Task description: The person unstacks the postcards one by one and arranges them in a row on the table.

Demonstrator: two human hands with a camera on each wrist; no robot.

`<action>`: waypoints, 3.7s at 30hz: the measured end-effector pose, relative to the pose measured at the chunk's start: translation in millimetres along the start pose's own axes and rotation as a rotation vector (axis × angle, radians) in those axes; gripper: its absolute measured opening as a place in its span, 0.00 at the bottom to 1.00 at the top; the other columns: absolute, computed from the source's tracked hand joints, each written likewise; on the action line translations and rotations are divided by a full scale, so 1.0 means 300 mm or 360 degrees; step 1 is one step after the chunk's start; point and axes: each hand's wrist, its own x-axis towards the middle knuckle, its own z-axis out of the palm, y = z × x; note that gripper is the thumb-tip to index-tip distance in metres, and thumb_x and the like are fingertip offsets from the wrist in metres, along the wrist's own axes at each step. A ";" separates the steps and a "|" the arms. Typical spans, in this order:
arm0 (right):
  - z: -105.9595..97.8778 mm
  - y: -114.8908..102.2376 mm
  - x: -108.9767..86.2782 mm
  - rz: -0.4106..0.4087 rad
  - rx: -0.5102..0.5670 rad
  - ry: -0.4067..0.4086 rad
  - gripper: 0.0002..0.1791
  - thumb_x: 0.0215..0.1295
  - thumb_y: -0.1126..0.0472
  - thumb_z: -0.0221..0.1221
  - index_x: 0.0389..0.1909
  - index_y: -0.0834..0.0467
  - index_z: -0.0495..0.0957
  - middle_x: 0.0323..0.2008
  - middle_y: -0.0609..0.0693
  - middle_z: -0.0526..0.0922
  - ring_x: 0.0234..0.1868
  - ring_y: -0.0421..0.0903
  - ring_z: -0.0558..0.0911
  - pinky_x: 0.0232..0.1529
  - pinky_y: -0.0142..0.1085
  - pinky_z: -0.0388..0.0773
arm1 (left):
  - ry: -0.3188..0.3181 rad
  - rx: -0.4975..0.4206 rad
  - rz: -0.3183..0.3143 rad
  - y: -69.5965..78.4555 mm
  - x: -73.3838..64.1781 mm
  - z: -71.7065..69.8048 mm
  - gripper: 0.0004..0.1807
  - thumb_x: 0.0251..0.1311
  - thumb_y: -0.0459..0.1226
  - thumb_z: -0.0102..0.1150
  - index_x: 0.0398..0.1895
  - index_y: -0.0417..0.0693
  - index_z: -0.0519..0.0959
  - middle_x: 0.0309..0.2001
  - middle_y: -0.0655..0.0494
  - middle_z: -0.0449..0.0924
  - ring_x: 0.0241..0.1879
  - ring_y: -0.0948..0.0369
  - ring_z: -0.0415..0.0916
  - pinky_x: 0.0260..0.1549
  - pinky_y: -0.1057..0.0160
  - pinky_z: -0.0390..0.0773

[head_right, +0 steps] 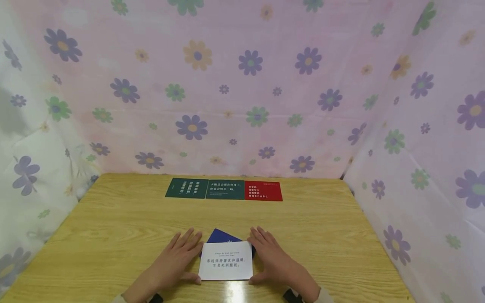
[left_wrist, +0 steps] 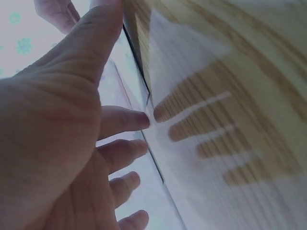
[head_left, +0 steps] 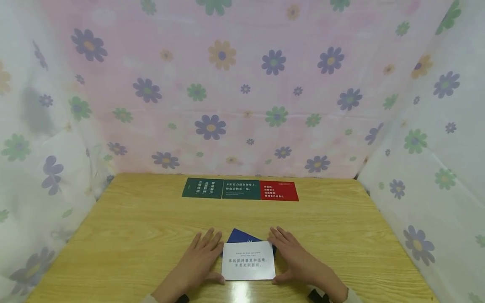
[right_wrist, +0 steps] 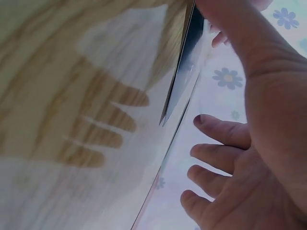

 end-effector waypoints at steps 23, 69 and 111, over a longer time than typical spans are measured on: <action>-0.035 0.057 -0.050 -0.0168 -0.0286 0.0466 0.62 0.33 0.44 0.83 0.71 0.65 0.68 0.76 0.61 0.63 0.77 0.65 0.59 0.76 0.28 0.22 | 0.0314 -0.0033 0.0174 -0.012 0.058 -0.011 0.59 0.44 0.65 0.72 0.77 0.44 0.64 0.79 0.46 0.58 0.79 0.41 0.48 0.75 0.36 0.52; -0.124 0.309 -0.116 0.0003 -0.0033 0.0539 0.56 0.34 0.61 0.83 0.69 0.71 0.67 0.72 0.75 0.62 0.72 0.77 0.57 0.65 0.76 0.54 | 0.0147 -0.0009 0.0161 0.143 0.393 0.043 0.56 0.53 0.65 0.67 0.79 0.46 0.59 0.80 0.44 0.53 0.80 0.43 0.45 0.78 0.43 0.51; -0.454 0.754 0.135 0.0509 -0.0145 -0.0055 0.54 0.43 0.62 0.80 0.72 0.72 0.63 0.72 0.80 0.56 0.72 0.82 0.52 0.68 0.74 0.56 | -0.0108 -0.0182 0.0005 0.238 1.030 0.025 0.51 0.58 0.62 0.67 0.79 0.50 0.61 0.79 0.48 0.56 0.80 0.47 0.46 0.78 0.44 0.53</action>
